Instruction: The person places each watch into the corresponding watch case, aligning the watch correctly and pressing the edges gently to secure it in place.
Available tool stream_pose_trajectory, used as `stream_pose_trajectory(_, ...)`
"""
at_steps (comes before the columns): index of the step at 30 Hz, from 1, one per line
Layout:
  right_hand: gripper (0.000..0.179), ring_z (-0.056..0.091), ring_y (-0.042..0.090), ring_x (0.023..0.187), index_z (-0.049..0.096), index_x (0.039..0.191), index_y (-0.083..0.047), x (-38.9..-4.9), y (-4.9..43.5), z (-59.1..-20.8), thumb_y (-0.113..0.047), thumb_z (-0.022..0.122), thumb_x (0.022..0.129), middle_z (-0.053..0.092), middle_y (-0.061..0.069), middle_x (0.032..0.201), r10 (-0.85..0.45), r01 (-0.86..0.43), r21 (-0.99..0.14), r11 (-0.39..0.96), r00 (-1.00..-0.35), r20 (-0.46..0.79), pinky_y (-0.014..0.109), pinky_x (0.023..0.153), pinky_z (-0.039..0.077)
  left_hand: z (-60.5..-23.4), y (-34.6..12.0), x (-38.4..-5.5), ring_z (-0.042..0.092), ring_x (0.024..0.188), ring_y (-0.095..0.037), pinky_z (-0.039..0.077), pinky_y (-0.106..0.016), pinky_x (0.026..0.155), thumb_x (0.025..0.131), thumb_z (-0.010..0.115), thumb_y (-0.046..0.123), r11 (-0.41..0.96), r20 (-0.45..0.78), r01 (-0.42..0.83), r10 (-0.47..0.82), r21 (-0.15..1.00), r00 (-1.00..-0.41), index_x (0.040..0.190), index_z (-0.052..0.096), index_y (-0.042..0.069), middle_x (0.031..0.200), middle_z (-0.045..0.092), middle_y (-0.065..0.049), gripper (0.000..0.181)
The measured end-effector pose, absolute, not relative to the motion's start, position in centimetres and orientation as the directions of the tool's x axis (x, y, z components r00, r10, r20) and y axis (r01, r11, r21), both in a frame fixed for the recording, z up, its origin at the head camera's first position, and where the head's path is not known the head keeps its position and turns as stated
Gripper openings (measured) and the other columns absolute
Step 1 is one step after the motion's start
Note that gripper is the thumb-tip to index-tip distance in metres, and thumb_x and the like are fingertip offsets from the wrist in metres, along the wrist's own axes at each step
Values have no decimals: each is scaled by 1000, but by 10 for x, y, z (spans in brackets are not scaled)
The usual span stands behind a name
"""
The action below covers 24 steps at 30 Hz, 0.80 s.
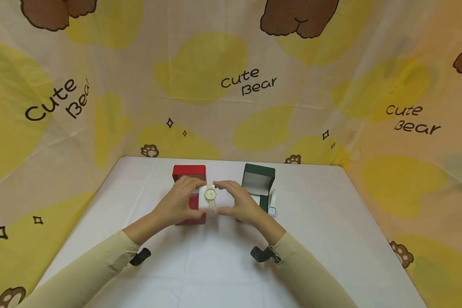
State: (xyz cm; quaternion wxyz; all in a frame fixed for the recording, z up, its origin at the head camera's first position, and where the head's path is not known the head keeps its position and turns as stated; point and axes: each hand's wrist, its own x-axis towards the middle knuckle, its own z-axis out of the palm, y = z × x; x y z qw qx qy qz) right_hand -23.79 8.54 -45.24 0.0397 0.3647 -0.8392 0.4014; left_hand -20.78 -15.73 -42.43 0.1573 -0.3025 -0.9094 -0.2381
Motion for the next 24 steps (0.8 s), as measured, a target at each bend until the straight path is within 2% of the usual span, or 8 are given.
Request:
stream_pose_trajectory(3,81,44,4,126,43,142,-31,-238,85,-451,-41,83,72,51,-14,134,-580,-646,-648,403,-728,364,35,106,40,-423,-155,-207,47,117,-17,46,-46,98,66,86,36,699,434,624,469,349,-769,127,56,12,122,59,0,72)
stream_pose_trajectory(8,81,48,10,122,45,141,-24,-237,83,-451,-39,84,71,53,-7,132,-589,-689,-622,372,-693,416,37,104,41,-423,-154,-206,48,116,-17,49,-43,96,65,86,35,694,438,629,472,351,-765,127,56,11,121,59,-1,73)
stream_pose_trajectory(12,80,47,10,122,45,140,-22,-236,81,-453,-38,83,72,51,-8,133,-610,-715,-583,387,-672,419,37,104,41,-425,-156,-204,48,114,-16,48,-41,95,66,86,37,706,411,622,484,339,-772,128,55,11,120,60,1,74)
stream_pose_trajectory(17,79,44,8,125,44,139,-23,-234,81,-456,-36,83,72,48,-10,136,-616,-718,-566,406,-672,411,36,105,40,-424,-156,-202,49,111,-15,49,-39,93,66,86,37,700,400,629,498,339,-769,128,55,11,117,60,2,74)
stream_pose_trajectory(24,80,47,11,122,46,137,-22,-232,85,-455,-36,85,69,53,-6,129,-592,-727,-560,397,-669,449,37,103,41,-421,-153,-199,48,112,-14,50,-39,92,68,86,35,694,361,604,489,391,-794,131,53,10,120,59,2,75)
